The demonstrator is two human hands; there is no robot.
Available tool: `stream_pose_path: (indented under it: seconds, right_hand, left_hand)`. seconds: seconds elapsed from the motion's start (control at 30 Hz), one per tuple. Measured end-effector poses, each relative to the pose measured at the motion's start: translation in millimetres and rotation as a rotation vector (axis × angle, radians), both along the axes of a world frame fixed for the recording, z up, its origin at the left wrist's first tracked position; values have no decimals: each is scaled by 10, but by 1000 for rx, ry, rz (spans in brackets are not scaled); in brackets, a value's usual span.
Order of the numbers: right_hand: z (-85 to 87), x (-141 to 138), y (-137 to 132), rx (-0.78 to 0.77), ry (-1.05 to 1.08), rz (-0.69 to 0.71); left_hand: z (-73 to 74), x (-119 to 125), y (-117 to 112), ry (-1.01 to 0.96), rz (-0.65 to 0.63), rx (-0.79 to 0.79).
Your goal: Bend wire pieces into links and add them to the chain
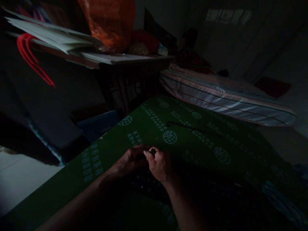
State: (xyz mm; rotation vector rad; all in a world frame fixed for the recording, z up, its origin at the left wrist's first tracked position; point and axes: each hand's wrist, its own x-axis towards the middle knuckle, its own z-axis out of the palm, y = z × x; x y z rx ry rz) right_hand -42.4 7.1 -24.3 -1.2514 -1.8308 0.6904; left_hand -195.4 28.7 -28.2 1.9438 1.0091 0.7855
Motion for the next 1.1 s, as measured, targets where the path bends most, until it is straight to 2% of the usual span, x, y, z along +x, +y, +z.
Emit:
stream_pose_path:
  seconds: [0.27, 0.43, 0.67, 1.1]
  right_hand:
    - [-19, 4, 4, -6, 57, 4]
    - [20, 12, -11, -54, 99, -23]
    - [39, 21, -9, -77, 179, -12]
    - [41, 45, 31, -121, 309, 16]
  left_hand:
    - [72, 14, -15, 15, 12, -27]
    - [98, -3, -23, 16, -29, -41]
    - [117, -26, -41, 30, 27, -46]
    - [174, -54, -39, -10, 11, -68]
